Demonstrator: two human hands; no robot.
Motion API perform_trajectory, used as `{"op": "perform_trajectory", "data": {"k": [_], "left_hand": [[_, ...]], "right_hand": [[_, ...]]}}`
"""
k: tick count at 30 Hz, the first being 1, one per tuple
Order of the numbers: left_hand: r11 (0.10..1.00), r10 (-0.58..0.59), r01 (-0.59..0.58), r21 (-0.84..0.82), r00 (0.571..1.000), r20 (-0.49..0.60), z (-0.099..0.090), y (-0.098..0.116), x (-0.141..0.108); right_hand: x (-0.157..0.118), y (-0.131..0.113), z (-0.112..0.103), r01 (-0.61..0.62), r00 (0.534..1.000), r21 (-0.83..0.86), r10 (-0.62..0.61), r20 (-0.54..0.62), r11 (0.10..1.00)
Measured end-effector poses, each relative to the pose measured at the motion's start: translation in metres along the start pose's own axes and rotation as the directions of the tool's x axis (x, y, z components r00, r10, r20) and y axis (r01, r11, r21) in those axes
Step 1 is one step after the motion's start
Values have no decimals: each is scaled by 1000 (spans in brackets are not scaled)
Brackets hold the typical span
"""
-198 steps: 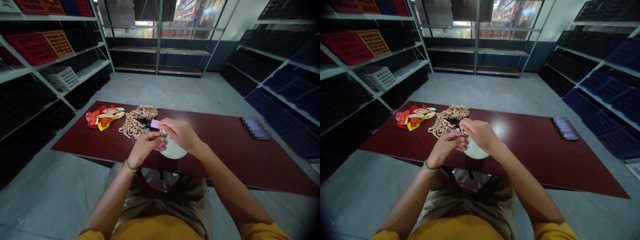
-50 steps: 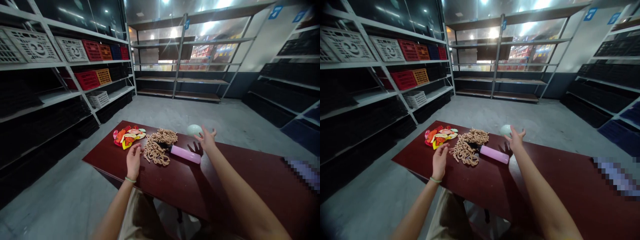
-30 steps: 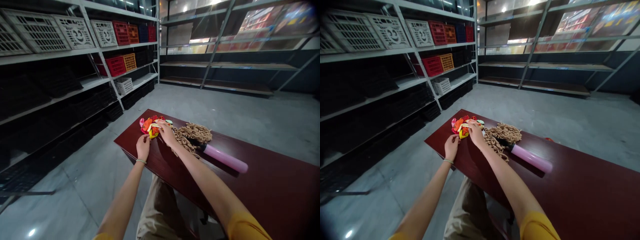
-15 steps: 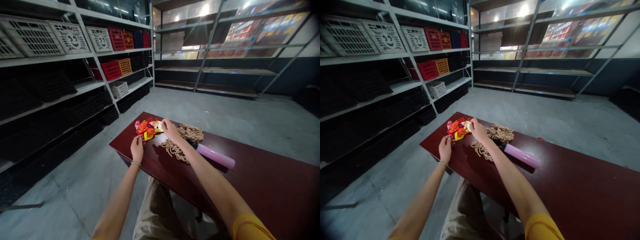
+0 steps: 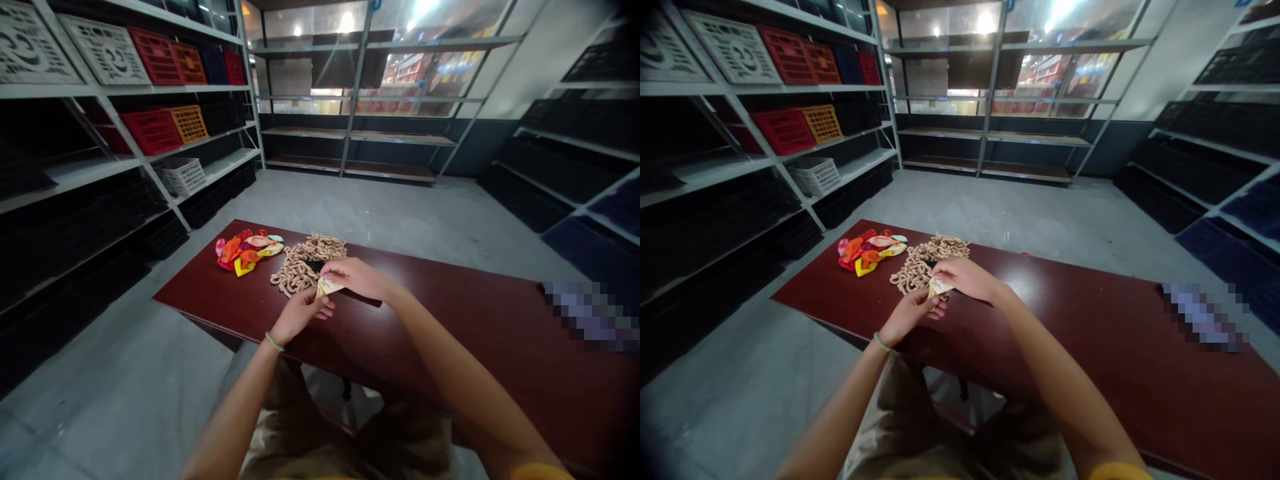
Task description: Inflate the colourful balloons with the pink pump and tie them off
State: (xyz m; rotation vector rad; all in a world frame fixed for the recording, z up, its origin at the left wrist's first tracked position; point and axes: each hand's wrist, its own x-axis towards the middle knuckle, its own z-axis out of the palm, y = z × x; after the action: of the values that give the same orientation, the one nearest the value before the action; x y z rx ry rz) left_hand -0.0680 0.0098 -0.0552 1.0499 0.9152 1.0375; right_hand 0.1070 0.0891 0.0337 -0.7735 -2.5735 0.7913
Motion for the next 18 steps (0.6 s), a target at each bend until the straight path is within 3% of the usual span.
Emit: {"op": "perform_trajectory", "data": {"k": [5,8,12,18], "left_hand": [[982,-178,185,-48,977,120,22,-17,2],[976,-197,209,-68,968,154,30,-15,3],[981,-105,112,-157,993,51,38,-7,14],[917,132,-174,-358,981,-140,41,5,50]], "right_hand": [[-36,24,-6,-82,996,-4,81,-34,997],[-55,39,-3,-196,957,40,200,-211,980],[-78,64,20,-379,859,-151,287,-424,913],[-87,84,59,-455,865,-433,270,-422,778]]}}
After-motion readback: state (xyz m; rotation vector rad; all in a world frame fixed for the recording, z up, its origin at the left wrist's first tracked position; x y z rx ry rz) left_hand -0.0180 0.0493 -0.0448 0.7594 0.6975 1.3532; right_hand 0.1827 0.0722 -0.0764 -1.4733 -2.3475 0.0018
